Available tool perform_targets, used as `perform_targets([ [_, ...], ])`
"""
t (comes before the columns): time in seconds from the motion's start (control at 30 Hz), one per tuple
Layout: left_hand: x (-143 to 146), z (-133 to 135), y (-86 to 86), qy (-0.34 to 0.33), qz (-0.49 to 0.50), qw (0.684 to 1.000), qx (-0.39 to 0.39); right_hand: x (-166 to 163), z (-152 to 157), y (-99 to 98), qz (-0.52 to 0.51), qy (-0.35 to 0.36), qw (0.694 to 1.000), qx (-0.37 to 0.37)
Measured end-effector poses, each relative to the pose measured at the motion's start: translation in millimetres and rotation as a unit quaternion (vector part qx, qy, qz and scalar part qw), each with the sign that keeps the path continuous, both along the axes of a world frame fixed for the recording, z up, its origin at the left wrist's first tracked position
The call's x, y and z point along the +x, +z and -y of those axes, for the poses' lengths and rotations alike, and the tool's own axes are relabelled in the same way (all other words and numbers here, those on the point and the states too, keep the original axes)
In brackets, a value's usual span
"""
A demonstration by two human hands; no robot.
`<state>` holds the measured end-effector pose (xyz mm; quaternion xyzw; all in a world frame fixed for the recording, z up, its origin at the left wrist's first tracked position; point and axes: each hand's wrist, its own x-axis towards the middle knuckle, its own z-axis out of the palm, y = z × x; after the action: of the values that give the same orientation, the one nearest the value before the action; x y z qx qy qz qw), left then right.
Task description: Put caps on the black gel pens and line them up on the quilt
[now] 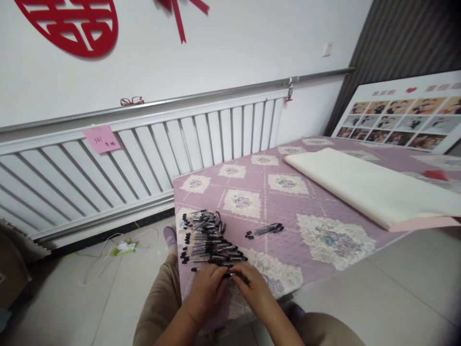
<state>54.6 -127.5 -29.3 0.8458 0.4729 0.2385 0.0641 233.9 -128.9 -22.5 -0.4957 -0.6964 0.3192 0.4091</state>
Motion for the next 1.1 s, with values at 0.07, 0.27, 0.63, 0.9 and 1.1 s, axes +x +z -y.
perform_targets([
  [0.07, -0.4, 0.1, 0.7, -0.009, -0.005, 1.0, -0.007, -3.2, 0.4, -1.4, 0.016, 0.018, 1.0, 0.004],
  [0.27, 0.3, -0.1, 0.8, 0.013, -0.036, 0.999, 0.017, -6.0, 1.9, -1.7, -0.002, 0.028, 1.0, -0.007],
  [0.63, 2.4, 1.8, 5.2, 0.074, -0.007, 0.997, 0.018, 1.4, 0.2, 3.9, -0.078, -0.062, 0.995, -0.019],
  [0.9, 1.9, 0.5, 4.8, 0.094, -0.007, 0.996, 0.008, 3.0, -6.3, -8.5, 0.02, -0.096, 0.994, 0.051],
  [1.1, 0.9, -0.2, 3.5, 0.092, 0.006, 0.996, 0.007, -2.3, -7.6, -14.6, 0.073, -0.072, 0.989, 0.106],
])
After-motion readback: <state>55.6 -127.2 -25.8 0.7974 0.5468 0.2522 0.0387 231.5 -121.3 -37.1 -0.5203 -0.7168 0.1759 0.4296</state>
